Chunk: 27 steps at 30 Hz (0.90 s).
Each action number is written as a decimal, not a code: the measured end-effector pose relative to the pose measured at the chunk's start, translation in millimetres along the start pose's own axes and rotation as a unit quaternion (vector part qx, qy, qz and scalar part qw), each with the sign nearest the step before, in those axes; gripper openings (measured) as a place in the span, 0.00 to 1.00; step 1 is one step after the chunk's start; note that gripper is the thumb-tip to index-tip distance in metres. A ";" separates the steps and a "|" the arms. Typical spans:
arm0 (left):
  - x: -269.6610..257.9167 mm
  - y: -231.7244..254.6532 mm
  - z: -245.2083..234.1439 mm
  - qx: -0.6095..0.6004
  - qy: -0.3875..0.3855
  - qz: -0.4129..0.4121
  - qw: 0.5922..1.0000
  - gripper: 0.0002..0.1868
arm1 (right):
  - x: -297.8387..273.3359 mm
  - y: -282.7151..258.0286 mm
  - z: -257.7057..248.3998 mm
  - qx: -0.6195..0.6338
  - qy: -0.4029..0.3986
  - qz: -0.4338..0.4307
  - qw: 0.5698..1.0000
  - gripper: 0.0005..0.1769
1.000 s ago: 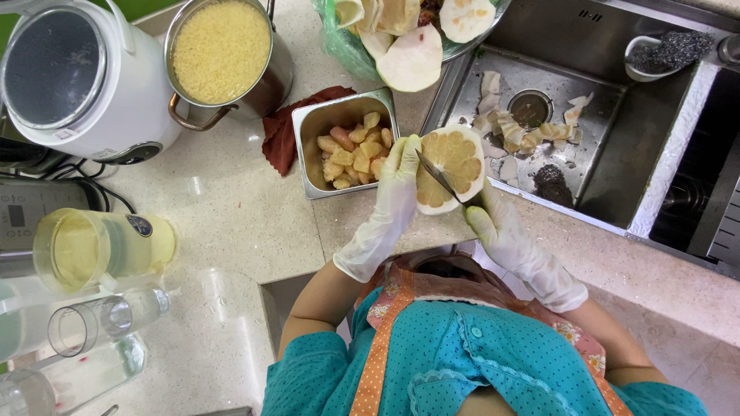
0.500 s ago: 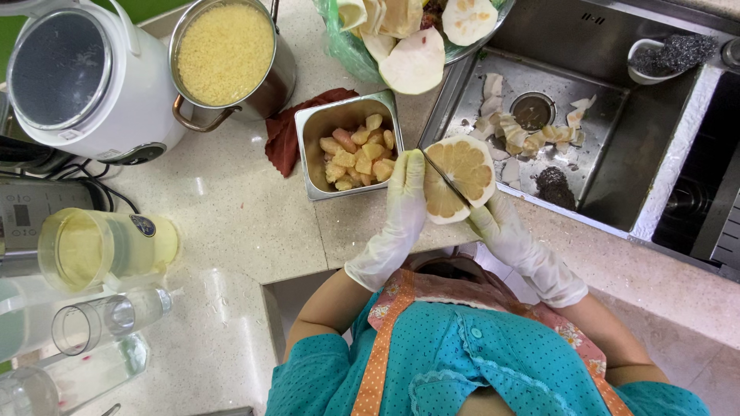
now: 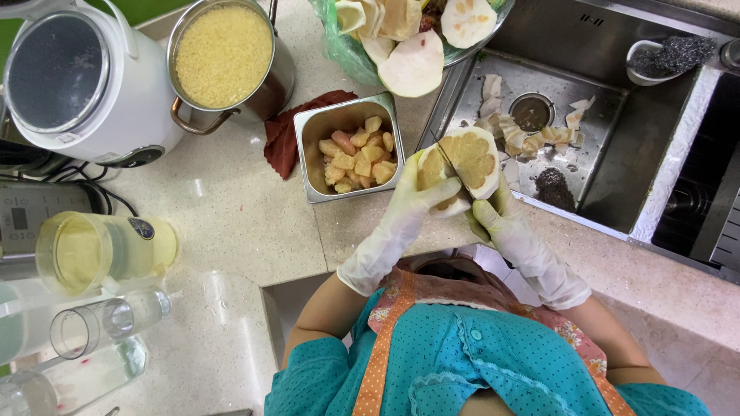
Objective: The person peels and slices fruit by hand using a knife, placing the prepared pieces into a metal container.
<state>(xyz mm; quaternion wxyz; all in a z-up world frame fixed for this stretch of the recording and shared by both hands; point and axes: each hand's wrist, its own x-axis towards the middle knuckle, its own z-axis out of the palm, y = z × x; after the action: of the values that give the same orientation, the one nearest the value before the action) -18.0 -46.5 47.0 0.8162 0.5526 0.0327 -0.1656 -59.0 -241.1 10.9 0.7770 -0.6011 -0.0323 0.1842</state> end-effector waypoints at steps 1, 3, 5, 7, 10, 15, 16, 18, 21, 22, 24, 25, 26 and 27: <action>-1.5 3.3 -0.7 -0.030 0.013 -0.055 0.998 0.35 | -1.4 -2.4 2.1 0.011 -0.010 0.008 1.000 0.47; -0.5 6.4 -5.2 -0.090 0.036 -0.163 0.982 0.38 | -3.4 -3.4 3.4 0.033 -0.031 0.019 0.999 0.47; -3.7 4.2 -12.2 -0.026 0.006 -0.107 0.994 0.37 | -3.1 -0.1 0.0 0.055 -0.052 0.023 0.997 0.44; -7.3 -1.7 -21.3 -0.019 -0.019 -0.111 0.993 0.37 | -6.8 -0.9 -19.1 0.103 -0.118 0.059 0.986 0.26; -18.4 -16.6 -40.0 -0.085 -0.047 -0.179 0.979 0.38 | -5.0 9.3 -35.5 0.243 -0.118 0.173 0.947 0.33; -29.5 -66.5 -67.3 -0.017 -0.038 -0.169 0.985 0.34 | 14.6 53.8 -51.0 0.338 -0.129 0.287 0.887 0.34; -28.6 -78.2 -71.3 0.026 -0.002 -0.148 0.989 0.34 | 18.5 63.0 -51.8 0.342 -0.169 0.280 0.881 0.37; -23.1 -96.7 -74.6 0.113 0.068 -0.103 0.986 0.33 | 11.4 66.9 -47.0 0.238 -0.171 0.283 0.913 0.39; -28.6 -104.9 -74.1 0.243 0.150 -0.134 0.949 0.31 | -17.6 44.4 -26.3 -0.016 -0.099 0.277 0.956 0.25; -35.3 -105.3 -71.8 0.242 0.153 -0.115 0.951 0.32 | -20.1 37.9 -17.7 -0.044 -0.112 0.266 0.956 0.20; -40.6 -101.6 -68.7 0.244 0.157 -0.069 0.954 0.35 | -21.1 25.7 -6.5 -0.081 -0.117 0.267 0.953 0.18; -40.1 -99.7 -66.8 0.267 0.164 -0.045 0.949 0.36 | -23.5 20.9 -4.7 -0.089 -0.107 0.281 0.950 0.19; -39.1 -98.9 -64.5 0.290 0.170 -0.021 0.942 0.36 | -24.6 19.2 -4.5 -0.097 -0.097 0.295 0.946 0.23; -41.4 -99.4 -62.9 0.313 0.175 0.001 0.934 0.37 | -25.1 20.7 -6.1 -0.092 -0.119 0.300 0.942 0.27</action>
<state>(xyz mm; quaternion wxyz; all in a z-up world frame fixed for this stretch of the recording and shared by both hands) -79.4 -12.7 -56.1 0.5837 0.8000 0.1213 -0.0675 -85.8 -250.5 -6.0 0.6170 -0.6257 0.0405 0.4756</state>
